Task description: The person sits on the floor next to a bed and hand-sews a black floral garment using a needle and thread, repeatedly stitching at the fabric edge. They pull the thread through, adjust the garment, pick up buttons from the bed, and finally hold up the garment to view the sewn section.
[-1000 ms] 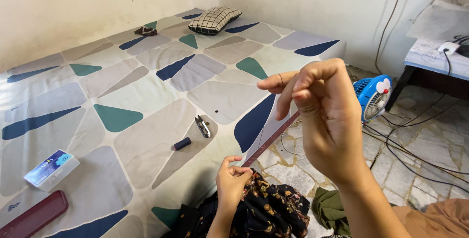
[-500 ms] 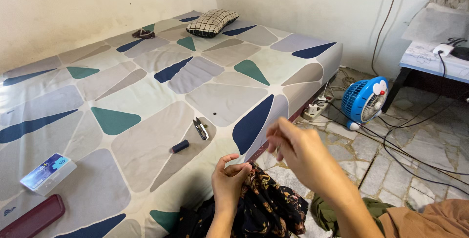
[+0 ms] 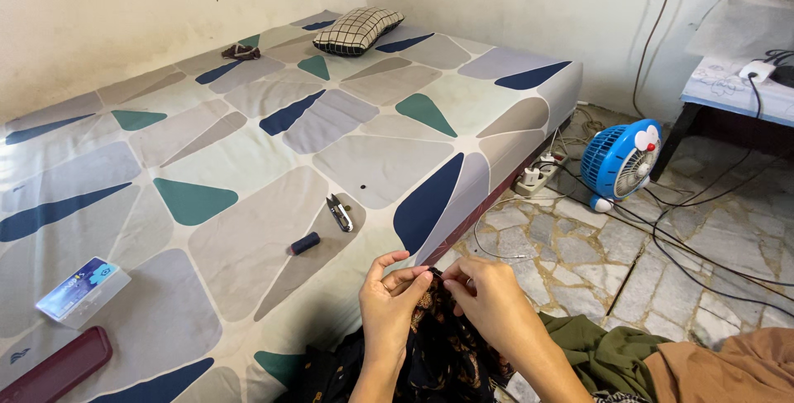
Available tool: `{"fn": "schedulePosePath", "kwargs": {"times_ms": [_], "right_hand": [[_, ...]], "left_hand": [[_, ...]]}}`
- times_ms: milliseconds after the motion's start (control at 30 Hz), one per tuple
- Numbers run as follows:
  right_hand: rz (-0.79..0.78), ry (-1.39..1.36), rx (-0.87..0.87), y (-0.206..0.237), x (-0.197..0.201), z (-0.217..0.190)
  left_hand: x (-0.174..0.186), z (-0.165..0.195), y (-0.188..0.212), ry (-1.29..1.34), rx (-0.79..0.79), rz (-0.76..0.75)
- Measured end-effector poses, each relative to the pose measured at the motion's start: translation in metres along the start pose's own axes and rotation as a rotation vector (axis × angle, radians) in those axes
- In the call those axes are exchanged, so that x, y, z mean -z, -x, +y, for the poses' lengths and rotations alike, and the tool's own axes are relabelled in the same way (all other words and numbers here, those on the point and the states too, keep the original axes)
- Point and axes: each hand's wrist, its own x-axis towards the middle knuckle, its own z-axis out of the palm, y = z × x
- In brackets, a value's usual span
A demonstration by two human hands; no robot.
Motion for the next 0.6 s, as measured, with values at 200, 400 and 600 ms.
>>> {"fn": "schedulePosePath", "kwargs": {"times_ms": [200, 400, 600], "right_hand": [[-0.006, 0.026, -0.046, 0.001, -0.001, -0.004], [0.011, 0.043, -0.051, 0.000, -0.007, -0.003], [-0.004, -0.032, -0.145, -0.004, -0.014, 0.005]], "left_hand": [[0.000, 0.000, 0.000, -0.032, 0.008, 0.001], [0.000, 0.001, 0.005, -0.153, -0.113, -0.055], [0.000, 0.000, 0.010, -0.327, -0.208, -0.061]]}}
